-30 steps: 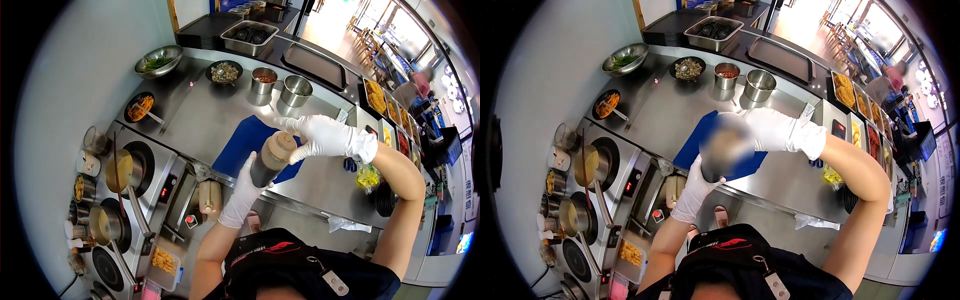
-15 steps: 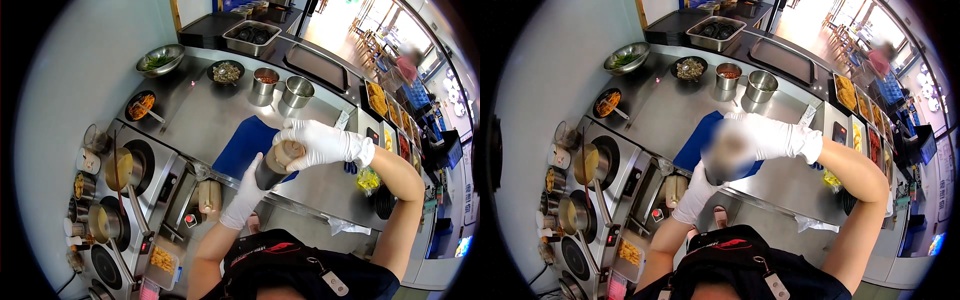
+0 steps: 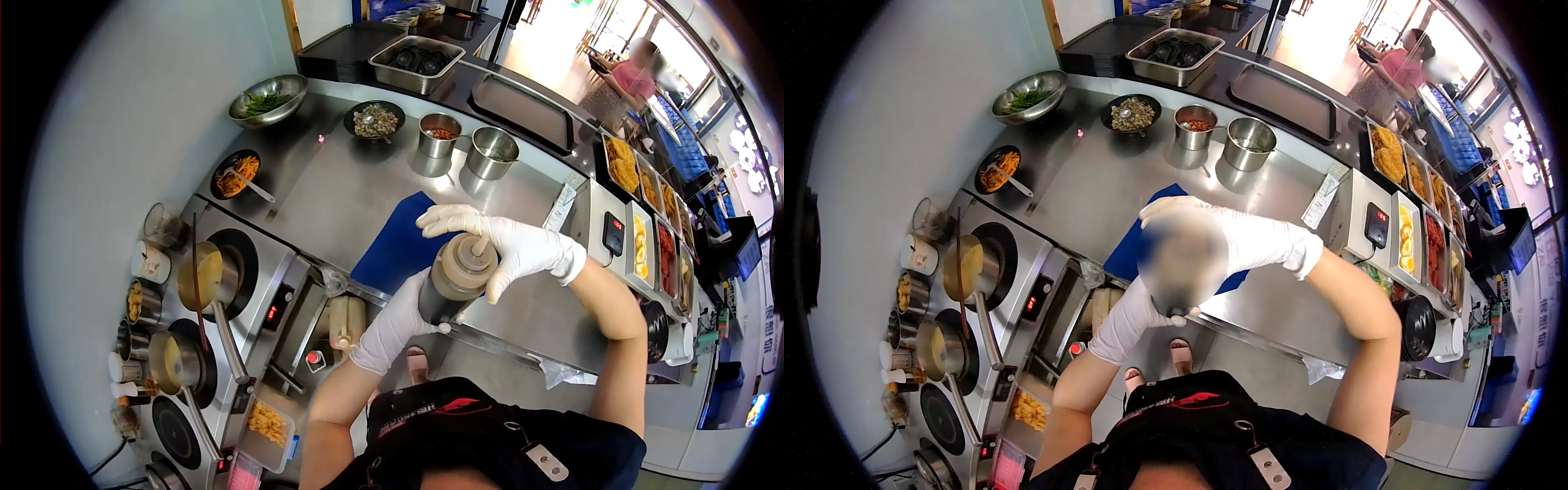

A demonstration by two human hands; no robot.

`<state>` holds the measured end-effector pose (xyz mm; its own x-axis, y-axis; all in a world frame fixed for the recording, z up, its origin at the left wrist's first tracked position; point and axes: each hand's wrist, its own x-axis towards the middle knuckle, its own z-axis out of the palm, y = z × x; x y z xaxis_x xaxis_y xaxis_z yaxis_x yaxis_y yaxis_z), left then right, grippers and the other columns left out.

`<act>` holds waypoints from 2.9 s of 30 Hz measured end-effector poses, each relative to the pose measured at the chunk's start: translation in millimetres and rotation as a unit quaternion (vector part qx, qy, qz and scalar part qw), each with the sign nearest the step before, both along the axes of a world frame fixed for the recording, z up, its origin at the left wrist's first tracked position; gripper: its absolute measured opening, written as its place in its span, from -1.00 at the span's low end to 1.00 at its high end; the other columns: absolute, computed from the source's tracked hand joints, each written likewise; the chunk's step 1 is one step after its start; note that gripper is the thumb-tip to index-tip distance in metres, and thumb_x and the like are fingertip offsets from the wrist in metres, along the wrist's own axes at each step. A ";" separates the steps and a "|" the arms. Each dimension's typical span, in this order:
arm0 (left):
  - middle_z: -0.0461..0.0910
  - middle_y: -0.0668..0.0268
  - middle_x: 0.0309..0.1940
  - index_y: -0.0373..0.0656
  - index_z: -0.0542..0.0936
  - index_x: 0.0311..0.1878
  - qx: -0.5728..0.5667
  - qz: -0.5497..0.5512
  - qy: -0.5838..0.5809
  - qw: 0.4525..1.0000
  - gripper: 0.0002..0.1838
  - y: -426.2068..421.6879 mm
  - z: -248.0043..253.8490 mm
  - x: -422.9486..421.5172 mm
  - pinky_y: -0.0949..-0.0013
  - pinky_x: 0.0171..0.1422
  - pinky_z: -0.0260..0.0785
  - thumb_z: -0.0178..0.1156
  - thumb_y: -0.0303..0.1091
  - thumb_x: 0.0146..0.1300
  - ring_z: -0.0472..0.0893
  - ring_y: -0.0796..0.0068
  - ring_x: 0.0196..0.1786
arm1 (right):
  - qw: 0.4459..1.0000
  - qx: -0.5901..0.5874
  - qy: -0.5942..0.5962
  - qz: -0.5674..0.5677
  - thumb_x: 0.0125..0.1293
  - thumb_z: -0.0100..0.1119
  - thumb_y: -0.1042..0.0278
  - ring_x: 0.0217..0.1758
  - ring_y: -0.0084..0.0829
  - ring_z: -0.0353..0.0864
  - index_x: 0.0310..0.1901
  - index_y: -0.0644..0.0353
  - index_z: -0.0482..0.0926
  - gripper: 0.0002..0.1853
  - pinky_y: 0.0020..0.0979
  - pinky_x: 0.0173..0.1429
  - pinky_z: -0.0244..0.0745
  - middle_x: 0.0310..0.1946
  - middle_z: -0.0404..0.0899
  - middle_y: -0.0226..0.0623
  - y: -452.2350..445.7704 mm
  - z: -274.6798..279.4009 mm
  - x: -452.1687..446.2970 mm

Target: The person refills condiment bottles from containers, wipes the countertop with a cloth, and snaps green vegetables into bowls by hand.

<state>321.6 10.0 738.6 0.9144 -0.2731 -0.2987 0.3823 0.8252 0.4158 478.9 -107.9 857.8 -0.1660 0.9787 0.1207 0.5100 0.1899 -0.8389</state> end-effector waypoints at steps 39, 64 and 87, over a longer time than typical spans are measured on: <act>0.63 0.39 -0.32 0.00 0.58 -0.02 -0.022 0.408 0.086 0.909 -0.47 -1.1 -9.4 -31.4 0.39 -0.59 0.36 0.08 0.27 0.29 0.61 0.49 -0.38 | 0.989 0.103 0.088 -0.059 -0.12 0.39 0.18 0.34 -0.10 0.38 -0.06 0.25 0.50 -0.45 -0.10 0.44 0.16 0.08 0.57 -0.08 73.3 -17.3 -46.1; 0.56 0.09 0.05 -0.24 0.41 0.23 0.167 0.757 0.080 0.627 -0.47 239.6 10.8 -517.5 0.29 0.04 0.47 -0.01 0.02 0.45 0.59 0.31 -0.01 | 0.993 0.048 0.078 0.081 0.07 0.47 0.30 0.07 -0.47 0.54 0.11 0.35 0.40 -0.38 -0.44 0.21 0.44 0.01 0.56 -0.19 409.8 38.9 -473.7; 0.65 0.29 -0.26 -0.18 0.54 0.02 0.160 0.832 0.351 0.399 -0.77 226.8 -150.2 -733.1 0.54 -0.22 0.46 0.05 -0.26 0.47 0.60 0.60 -0.33 | 0.989 0.085 -0.056 -0.107 -0.05 0.46 0.06 -0.13 -0.10 0.66 -0.17 0.16 0.48 -0.50 -0.21 -0.03 0.55 -0.28 0.64 -0.12 641.4 -211.7 -725.3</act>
